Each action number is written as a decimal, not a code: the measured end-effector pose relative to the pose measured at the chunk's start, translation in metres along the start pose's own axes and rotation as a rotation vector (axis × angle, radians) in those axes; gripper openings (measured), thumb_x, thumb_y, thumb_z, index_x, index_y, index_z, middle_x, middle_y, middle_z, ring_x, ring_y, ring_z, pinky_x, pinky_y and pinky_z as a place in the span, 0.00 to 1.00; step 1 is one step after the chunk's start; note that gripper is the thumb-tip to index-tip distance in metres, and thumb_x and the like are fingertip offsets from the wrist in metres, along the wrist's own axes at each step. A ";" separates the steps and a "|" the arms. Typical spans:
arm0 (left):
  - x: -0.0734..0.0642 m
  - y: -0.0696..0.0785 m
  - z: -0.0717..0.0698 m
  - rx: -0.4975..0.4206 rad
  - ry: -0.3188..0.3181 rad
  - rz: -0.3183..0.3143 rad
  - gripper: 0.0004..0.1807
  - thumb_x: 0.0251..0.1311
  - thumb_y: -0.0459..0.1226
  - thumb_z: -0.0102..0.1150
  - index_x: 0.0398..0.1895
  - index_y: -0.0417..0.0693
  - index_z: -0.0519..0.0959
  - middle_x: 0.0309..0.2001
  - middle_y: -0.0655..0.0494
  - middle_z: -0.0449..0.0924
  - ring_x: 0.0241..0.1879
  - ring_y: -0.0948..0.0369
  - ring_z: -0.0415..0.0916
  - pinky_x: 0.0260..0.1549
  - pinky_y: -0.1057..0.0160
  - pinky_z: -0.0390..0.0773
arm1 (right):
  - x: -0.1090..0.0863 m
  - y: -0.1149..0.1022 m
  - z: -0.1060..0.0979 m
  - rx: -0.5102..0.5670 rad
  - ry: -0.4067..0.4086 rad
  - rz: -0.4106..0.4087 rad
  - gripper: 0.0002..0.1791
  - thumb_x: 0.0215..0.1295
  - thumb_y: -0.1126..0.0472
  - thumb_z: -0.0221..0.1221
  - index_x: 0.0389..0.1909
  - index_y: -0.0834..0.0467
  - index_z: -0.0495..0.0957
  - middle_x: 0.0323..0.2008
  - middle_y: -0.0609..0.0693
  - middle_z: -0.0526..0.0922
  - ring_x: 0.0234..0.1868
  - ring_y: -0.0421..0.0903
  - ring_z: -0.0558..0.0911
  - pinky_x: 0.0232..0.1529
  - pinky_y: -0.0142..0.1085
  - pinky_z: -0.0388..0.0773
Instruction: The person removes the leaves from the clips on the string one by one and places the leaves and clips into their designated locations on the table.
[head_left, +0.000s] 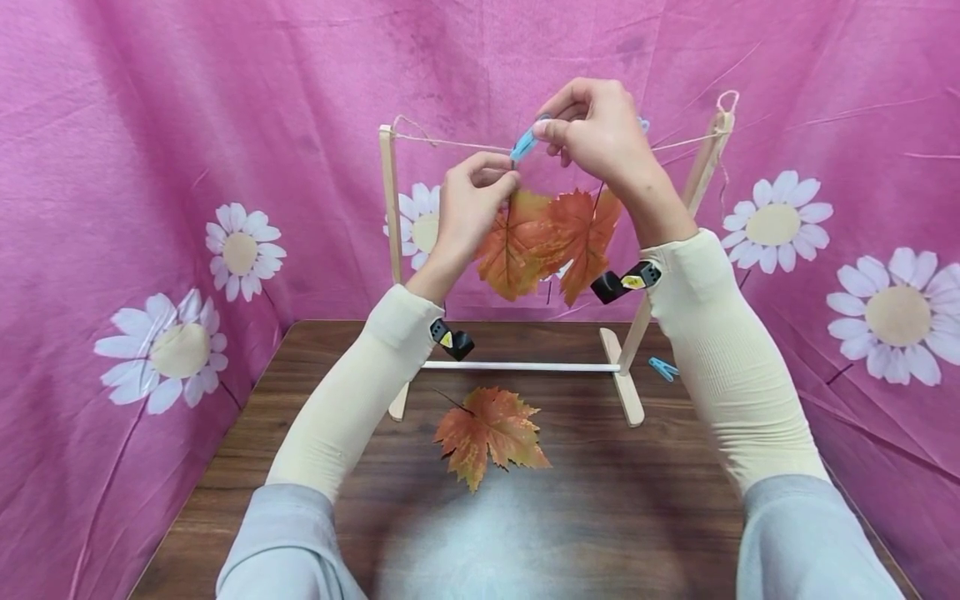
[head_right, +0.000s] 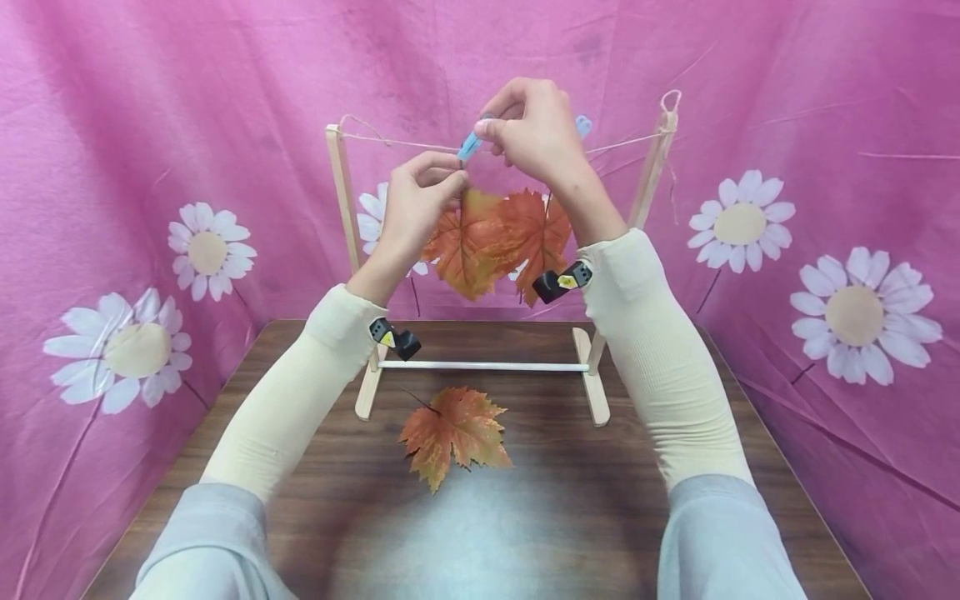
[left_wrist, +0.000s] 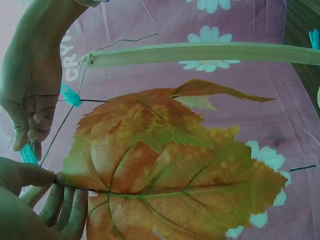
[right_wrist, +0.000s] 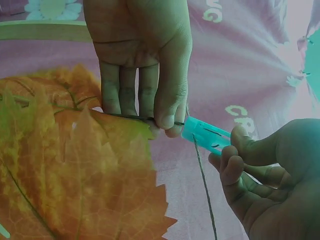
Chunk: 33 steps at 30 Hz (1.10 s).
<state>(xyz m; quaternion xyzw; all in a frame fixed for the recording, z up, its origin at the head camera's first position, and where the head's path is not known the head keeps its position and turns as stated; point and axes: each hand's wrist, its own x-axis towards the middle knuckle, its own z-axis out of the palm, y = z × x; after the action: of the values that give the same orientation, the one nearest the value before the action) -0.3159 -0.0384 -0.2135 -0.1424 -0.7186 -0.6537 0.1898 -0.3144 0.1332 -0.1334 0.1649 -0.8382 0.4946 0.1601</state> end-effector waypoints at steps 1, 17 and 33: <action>0.000 0.000 0.000 -0.002 0.004 0.001 0.09 0.69 0.32 0.68 0.49 0.37 0.87 0.38 0.47 0.91 0.28 0.65 0.81 0.34 0.65 0.86 | 0.000 0.000 0.000 0.002 0.004 -0.004 0.02 0.71 0.61 0.69 0.38 0.53 0.85 0.21 0.39 0.85 0.19 0.36 0.80 0.24 0.26 0.79; -0.004 0.002 -0.003 -0.013 0.029 0.002 0.07 0.69 0.34 0.68 0.44 0.39 0.89 0.36 0.52 0.90 0.33 0.67 0.83 0.39 0.67 0.89 | -0.002 0.001 -0.003 0.103 0.063 -0.028 0.04 0.70 0.64 0.69 0.36 0.53 0.84 0.20 0.39 0.83 0.19 0.36 0.79 0.23 0.24 0.79; -0.006 0.002 -0.012 -0.073 0.005 0.024 0.09 0.68 0.30 0.68 0.48 0.35 0.87 0.37 0.49 0.90 0.34 0.65 0.84 0.40 0.64 0.90 | -0.007 0.003 -0.006 0.190 0.047 -0.013 0.05 0.72 0.63 0.68 0.43 0.56 0.82 0.28 0.41 0.87 0.22 0.37 0.83 0.24 0.25 0.81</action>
<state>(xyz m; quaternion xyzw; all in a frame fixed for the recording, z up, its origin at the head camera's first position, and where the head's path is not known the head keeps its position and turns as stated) -0.3091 -0.0495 -0.2138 -0.1564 -0.6921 -0.6774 0.1941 -0.3093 0.1410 -0.1357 0.1730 -0.7825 0.5744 0.1666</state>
